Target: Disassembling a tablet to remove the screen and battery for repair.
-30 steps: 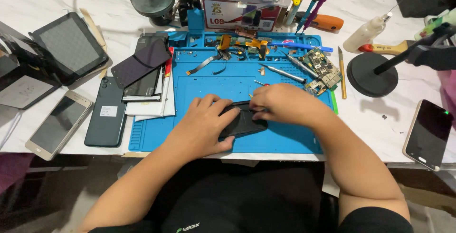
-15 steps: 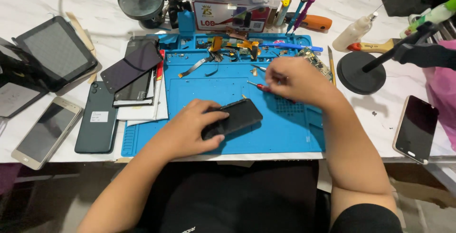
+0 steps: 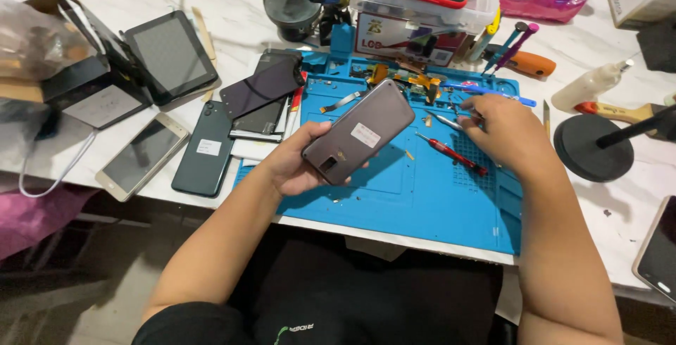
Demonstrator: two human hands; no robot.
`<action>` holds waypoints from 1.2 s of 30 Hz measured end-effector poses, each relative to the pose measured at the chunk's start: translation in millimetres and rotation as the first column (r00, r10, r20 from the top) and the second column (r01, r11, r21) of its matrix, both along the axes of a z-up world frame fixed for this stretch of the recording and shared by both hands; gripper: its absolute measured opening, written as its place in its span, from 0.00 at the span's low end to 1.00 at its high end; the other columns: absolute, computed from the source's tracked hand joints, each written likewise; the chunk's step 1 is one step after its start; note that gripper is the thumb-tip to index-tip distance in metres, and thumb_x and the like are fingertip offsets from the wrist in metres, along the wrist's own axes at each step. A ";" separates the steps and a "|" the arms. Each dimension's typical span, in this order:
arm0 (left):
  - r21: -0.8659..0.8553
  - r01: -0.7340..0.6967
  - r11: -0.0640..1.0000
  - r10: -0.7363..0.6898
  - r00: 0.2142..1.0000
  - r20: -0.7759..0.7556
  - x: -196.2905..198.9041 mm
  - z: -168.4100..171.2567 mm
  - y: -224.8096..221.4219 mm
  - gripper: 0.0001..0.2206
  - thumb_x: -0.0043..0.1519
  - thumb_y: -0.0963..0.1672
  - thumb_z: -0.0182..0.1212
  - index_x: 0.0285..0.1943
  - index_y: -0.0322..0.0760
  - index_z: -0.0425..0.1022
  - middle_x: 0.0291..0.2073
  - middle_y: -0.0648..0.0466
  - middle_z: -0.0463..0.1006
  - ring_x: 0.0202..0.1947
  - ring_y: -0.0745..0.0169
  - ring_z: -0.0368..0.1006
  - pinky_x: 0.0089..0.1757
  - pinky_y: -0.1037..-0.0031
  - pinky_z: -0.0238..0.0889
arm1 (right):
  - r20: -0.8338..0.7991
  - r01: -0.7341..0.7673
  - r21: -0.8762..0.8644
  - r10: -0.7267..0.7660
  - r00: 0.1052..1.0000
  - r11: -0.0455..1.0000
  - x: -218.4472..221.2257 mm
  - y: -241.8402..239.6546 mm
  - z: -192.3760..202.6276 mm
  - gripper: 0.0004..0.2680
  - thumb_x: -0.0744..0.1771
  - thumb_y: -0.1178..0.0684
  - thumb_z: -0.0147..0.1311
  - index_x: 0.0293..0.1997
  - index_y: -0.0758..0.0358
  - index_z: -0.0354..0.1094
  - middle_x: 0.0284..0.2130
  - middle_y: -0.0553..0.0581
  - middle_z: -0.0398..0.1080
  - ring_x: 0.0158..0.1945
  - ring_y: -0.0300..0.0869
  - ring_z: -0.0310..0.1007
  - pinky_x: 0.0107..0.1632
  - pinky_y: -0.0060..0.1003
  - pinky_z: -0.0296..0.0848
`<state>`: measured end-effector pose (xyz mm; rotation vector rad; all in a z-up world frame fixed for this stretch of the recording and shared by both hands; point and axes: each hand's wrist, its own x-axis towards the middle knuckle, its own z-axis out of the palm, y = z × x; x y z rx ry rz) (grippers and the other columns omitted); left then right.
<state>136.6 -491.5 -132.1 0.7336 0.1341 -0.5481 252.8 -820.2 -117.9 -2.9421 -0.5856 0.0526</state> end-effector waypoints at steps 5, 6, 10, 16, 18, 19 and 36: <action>-0.088 0.186 0.979 -0.185 0.982 0.029 11.8 -31.3 16.2 0.31 0.63 0.53 0.54 0.74 0.40 0.62 0.61 0.35 0.73 0.56 0.39 0.74 0.44 0.56 0.72 | -0.039 -0.026 -0.037 0.024 0.999 0.999 4.6 2.8 -4.6 0.11 0.69 0.47 0.52 0.56 0.52 0.73 0.44 0.55 0.78 0.48 0.55 0.76 0.43 0.54 0.72; -0.094 0.212 0.973 -0.208 0.977 0.046 11.1 -30.2 15.4 0.31 0.63 0.54 0.53 0.74 0.39 0.62 0.62 0.32 0.72 0.56 0.40 0.74 0.44 0.57 0.72 | -0.046 -0.025 -0.032 0.024 0.999 0.999 5.5 2.7 -6.2 0.12 0.69 0.46 0.53 0.56 0.52 0.73 0.43 0.56 0.79 0.48 0.55 0.77 0.43 0.54 0.73; -0.093 0.207 0.974 -0.206 0.978 0.025 9.9 -27.0 13.5 0.31 0.63 0.53 0.54 0.74 0.38 0.62 0.62 0.32 0.72 0.55 0.40 0.75 0.44 0.57 0.73 | -0.056 -0.039 0.000 0.039 0.998 0.999 -3.1 9.5 2.8 0.12 0.69 0.47 0.53 0.56 0.55 0.72 0.44 0.58 0.79 0.47 0.56 0.77 0.43 0.54 0.73; -0.111 0.244 0.963 -0.242 0.970 0.029 7.8 -17.6 7.6 0.33 0.62 0.53 0.56 0.75 0.38 0.60 0.62 0.32 0.72 0.55 0.39 0.75 0.44 0.55 0.73 | -0.062 -0.082 0.054 0.085 0.994 0.995 -8.4 16.4 5.2 0.11 0.70 0.48 0.52 0.57 0.54 0.73 0.42 0.55 0.79 0.45 0.51 0.78 0.45 0.51 0.73; 0.047 0.161 0.986 -0.162 0.986 0.026 2.1 -0.4 -4.4 0.26 0.63 0.54 0.58 0.56 0.25 0.75 0.41 0.34 0.82 0.39 0.40 0.82 0.41 0.44 0.77 | 0.008 -0.250 0.558 0.295 0.955 0.791 -9.7 17.5 3.6 0.09 0.70 0.53 0.56 0.53 0.66 0.75 0.30 0.64 0.76 0.33 0.54 0.77 0.38 0.42 0.70; 0.042 0.165 0.985 -0.166 0.986 0.027 5.1 -2.3 -7.1 0.26 0.63 0.54 0.58 0.56 0.25 0.75 0.41 0.34 0.82 0.39 0.40 0.82 0.41 0.44 0.77 | 0.007 -0.246 0.555 0.291 0.957 0.795 -10.2 15.1 -4.8 0.09 0.70 0.53 0.56 0.53 0.66 0.75 0.30 0.64 0.76 0.33 0.54 0.77 0.38 0.42 0.70; 0.186 -0.374 0.909 0.131 0.678 0.723 79.0 -20.6 -47.7 0.11 0.66 0.42 0.63 0.56 0.33 0.75 0.43 0.49 0.82 0.45 0.59 0.79 0.50 0.68 0.75 | -0.065 0.011 0.981 0.273 0.960 0.195 -7.8 15.7 -29.0 0.10 0.65 0.57 0.66 0.41 0.63 0.62 0.25 0.58 0.70 0.22 0.40 0.74 0.26 0.30 0.74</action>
